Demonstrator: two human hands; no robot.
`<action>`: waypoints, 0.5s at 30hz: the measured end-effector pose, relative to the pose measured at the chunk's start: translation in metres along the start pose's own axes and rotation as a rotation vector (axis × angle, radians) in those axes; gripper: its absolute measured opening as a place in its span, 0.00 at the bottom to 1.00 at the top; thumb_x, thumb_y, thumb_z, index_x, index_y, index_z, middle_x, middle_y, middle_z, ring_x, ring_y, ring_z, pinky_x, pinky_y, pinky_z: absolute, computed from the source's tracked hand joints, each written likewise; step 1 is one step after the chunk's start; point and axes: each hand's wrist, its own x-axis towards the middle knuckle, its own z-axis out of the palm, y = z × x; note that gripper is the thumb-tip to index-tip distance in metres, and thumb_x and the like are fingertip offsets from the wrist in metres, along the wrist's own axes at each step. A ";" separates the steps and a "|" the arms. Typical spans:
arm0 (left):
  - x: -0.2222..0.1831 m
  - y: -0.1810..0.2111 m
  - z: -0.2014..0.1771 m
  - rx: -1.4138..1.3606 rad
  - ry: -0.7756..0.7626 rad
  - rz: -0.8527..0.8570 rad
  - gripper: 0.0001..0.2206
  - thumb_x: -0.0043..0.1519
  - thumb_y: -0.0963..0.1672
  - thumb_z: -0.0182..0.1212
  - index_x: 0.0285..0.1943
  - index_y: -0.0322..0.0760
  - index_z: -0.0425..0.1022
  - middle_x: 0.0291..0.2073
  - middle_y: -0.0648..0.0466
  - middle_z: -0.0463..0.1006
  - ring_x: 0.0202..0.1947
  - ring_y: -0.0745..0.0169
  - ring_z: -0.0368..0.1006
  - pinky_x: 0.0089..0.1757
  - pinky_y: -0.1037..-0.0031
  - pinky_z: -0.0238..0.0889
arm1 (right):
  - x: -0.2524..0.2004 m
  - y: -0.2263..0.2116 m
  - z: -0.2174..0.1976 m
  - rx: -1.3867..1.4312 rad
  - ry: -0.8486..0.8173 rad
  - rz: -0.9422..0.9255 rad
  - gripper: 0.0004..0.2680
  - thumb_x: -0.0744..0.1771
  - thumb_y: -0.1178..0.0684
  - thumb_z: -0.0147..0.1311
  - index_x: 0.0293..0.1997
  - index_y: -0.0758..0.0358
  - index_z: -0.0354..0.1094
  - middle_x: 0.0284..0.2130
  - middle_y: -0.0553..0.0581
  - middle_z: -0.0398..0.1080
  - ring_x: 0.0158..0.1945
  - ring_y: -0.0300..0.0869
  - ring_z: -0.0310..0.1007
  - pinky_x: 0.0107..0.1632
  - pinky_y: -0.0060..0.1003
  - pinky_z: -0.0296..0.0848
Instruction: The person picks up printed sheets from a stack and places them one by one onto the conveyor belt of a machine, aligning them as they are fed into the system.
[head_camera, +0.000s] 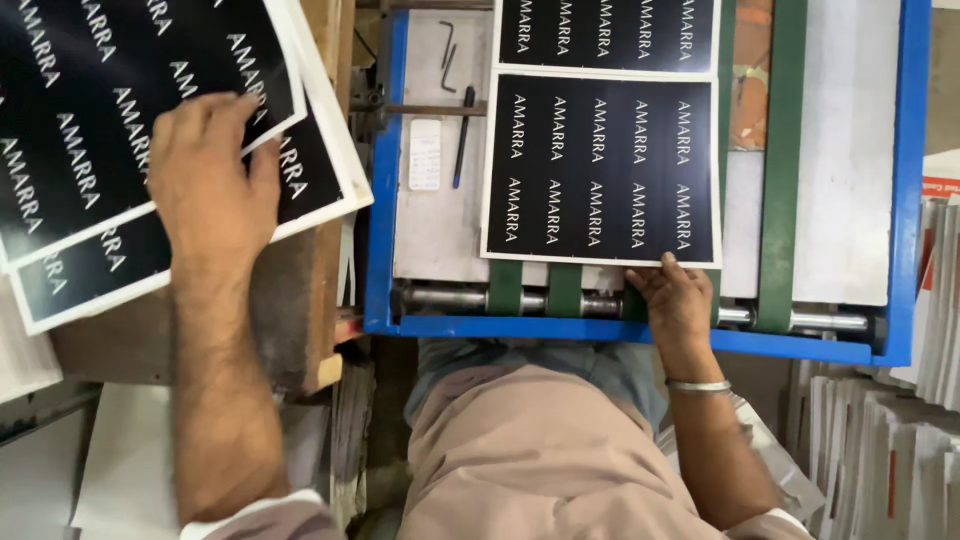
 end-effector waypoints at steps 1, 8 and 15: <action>0.000 0.000 -0.001 -0.001 -0.001 0.006 0.14 0.68 0.40 0.66 0.63 0.33 0.77 0.57 0.45 0.76 0.59 0.43 0.69 0.61 0.57 0.64 | 0.004 -0.001 0.003 0.018 -0.007 0.016 0.05 0.72 0.57 0.50 0.46 0.69 0.66 0.39 0.61 0.75 0.44 0.49 0.79 0.52 0.49 0.81; 0.007 0.008 -0.003 0.061 -0.041 0.011 0.13 0.69 0.40 0.65 0.62 0.32 0.76 0.57 0.44 0.76 0.57 0.41 0.70 0.59 0.59 0.64 | 0.013 -0.025 0.017 -0.025 -0.021 0.169 0.08 0.72 0.54 0.46 0.48 0.71 0.62 0.45 0.67 0.74 0.52 0.55 0.77 0.57 0.50 0.78; 0.007 0.004 -0.002 0.085 -0.084 -0.033 0.16 0.68 0.42 0.61 0.64 0.32 0.76 0.60 0.43 0.76 0.58 0.41 0.71 0.60 0.60 0.64 | 0.020 -0.037 0.026 -0.109 0.012 0.309 0.11 0.71 0.53 0.43 0.54 0.71 0.62 0.47 0.70 0.74 0.51 0.55 0.78 0.55 0.48 0.77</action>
